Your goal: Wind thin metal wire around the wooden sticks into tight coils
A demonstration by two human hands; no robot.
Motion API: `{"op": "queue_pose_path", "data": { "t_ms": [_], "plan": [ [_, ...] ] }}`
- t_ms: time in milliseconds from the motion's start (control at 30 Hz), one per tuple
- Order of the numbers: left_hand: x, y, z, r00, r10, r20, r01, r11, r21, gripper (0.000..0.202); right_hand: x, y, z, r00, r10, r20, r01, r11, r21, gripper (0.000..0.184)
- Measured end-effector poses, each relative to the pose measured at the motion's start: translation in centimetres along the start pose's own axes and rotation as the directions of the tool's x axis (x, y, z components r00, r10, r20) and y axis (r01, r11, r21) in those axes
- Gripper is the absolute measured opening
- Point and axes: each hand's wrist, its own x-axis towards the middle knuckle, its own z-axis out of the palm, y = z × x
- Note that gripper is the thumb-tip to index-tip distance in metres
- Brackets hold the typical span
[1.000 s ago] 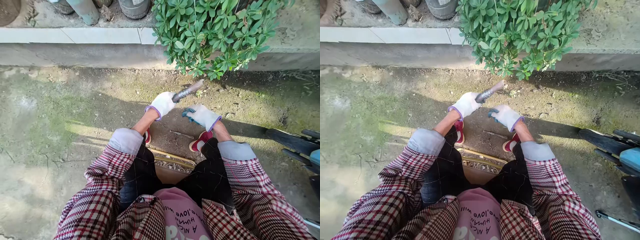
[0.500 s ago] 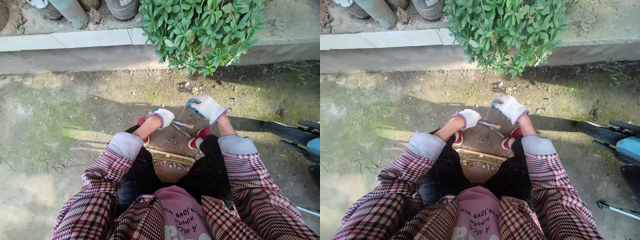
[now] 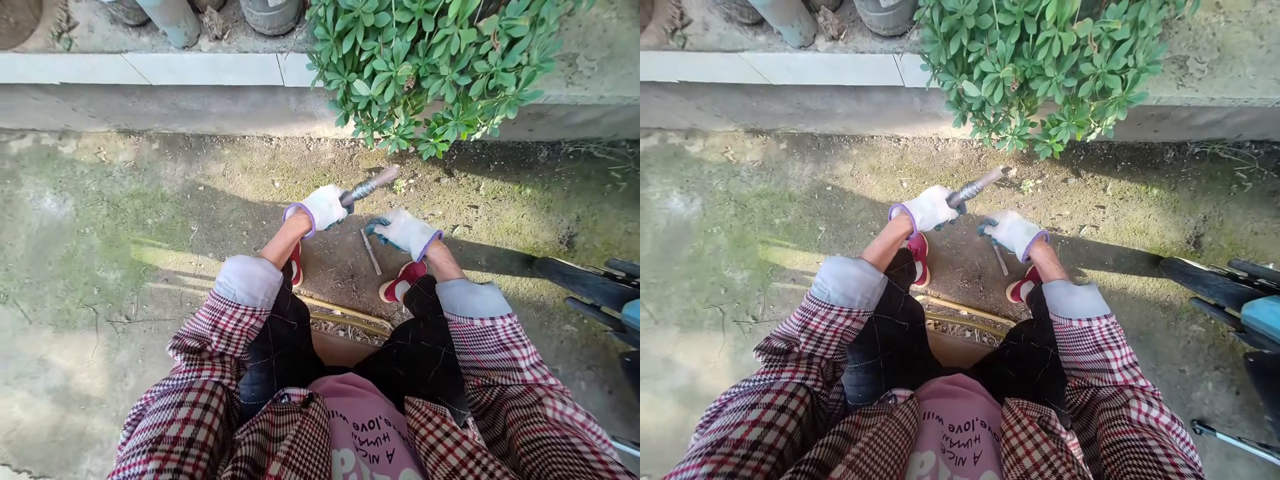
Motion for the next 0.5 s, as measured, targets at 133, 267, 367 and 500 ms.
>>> {"op": "queue_pose_path", "data": {
  "t_ms": [133, 267, 367, 500],
  "plan": [
    [0.8, -0.8, 0.6, 0.995, -0.058, -0.081, 0.070, 0.986, 0.150, 0.034, -1.8, -1.7, -0.5, 0.999, -0.030, 0.026, 0.027, 0.993, 0.116, 0.027],
    [1.2, -0.3, 2.6, 0.996, -0.083, -0.023, 0.086, 0.934, 0.347, 0.036, -2.7, -1.5, -1.2, 0.998, -0.043, -0.036, 0.048, 0.984, 0.170, 0.030],
    [1.0, 1.0, 4.3, 0.992, 0.004, 0.125, -0.054, 0.913, 0.404, 0.037, -2.5, -0.3, -1.9, 0.992, -0.044, -0.121, 0.066, 0.981, 0.181, 0.028],
    [0.1, 2.3, 5.1, 0.948, 0.181, 0.263, -0.252, 0.930, 0.267, 0.028, -1.8, 1.6, -2.7, 0.981, 0.034, -0.190, 0.010, 0.975, 0.223, 0.026]
  ]
}}
